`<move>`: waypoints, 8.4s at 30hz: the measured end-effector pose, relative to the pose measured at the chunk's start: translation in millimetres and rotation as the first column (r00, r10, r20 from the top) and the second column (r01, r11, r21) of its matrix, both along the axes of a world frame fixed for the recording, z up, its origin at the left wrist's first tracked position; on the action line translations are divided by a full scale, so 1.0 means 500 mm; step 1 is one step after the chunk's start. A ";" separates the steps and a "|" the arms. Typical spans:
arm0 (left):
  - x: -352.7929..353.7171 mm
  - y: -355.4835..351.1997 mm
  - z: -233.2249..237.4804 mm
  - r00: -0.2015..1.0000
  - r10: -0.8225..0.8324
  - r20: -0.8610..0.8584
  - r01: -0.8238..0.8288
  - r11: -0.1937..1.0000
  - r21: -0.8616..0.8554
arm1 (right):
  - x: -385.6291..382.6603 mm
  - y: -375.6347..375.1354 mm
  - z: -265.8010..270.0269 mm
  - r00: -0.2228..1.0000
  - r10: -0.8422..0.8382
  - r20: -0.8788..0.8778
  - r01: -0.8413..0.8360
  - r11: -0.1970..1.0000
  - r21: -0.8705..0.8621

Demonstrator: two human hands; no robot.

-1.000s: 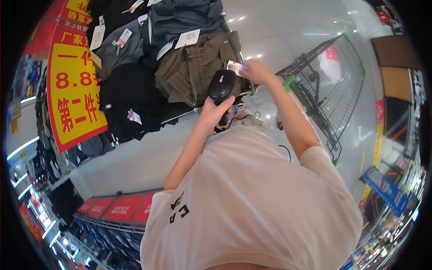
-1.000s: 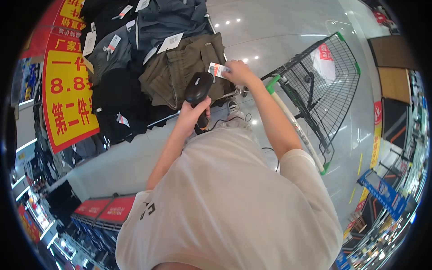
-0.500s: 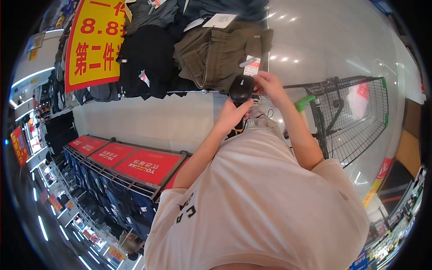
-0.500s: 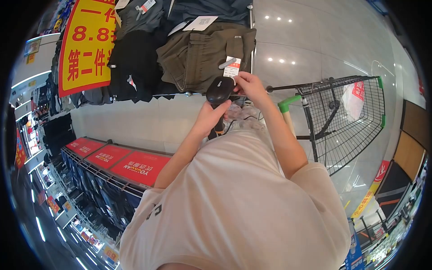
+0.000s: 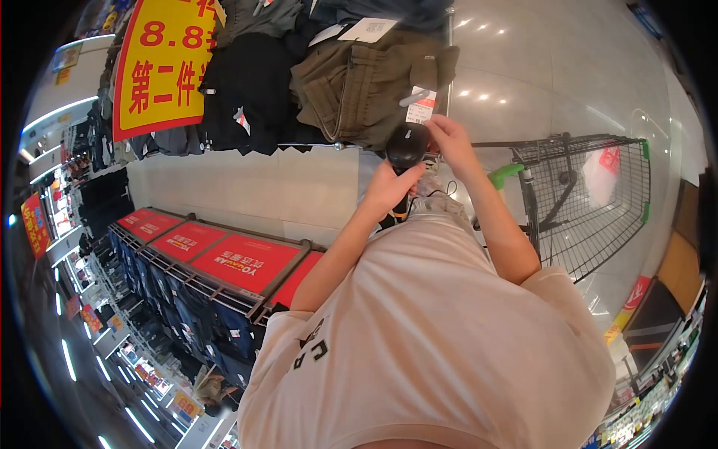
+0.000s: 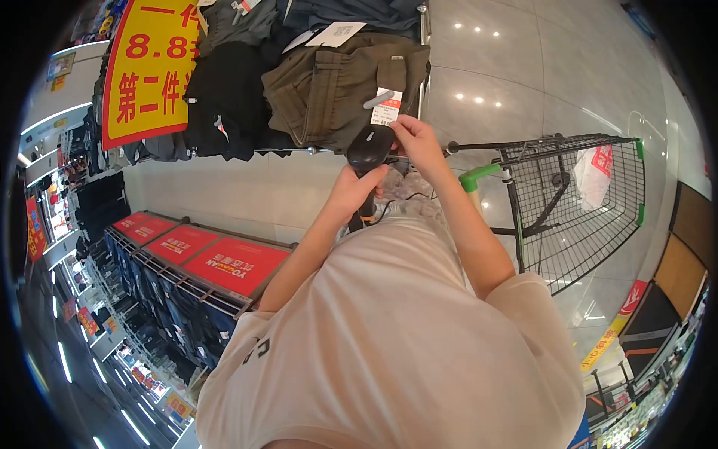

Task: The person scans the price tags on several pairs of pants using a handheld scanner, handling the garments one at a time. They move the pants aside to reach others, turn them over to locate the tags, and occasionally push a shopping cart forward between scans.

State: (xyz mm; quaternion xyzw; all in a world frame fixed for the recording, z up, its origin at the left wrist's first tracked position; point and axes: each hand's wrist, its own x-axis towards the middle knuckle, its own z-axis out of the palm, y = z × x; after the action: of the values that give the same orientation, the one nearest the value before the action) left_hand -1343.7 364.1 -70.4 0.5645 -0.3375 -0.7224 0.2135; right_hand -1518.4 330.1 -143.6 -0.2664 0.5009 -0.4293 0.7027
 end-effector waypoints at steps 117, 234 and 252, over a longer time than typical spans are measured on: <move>0.407 -0.123 0.046 0.820 0.350 -0.453 -0.494 0.832 -0.253 | 0.138 -0.151 0.084 0.058 -0.092 -0.994 -0.767 0.634 -0.104; 0.814 -0.266 -0.058 0.648 0.552 -0.525 -0.671 0.740 -0.052 | 0.766 -0.457 0.212 0.512 -0.361 -0.780 -0.410 0.694 -0.591; 0.699 -0.110 -0.047 0.857 -0.026 -0.515 -0.134 0.953 -0.271 | 0.348 0.173 0.228 0.026 -0.714 -0.700 0.206 0.689 -0.695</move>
State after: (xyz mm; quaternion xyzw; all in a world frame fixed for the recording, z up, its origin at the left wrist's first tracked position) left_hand -994.2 308.8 -94.0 0.3225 -0.3569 -0.7810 0.3984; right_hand -1344.3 416.8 -29.7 -0.4232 0.7738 -0.4706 -0.0242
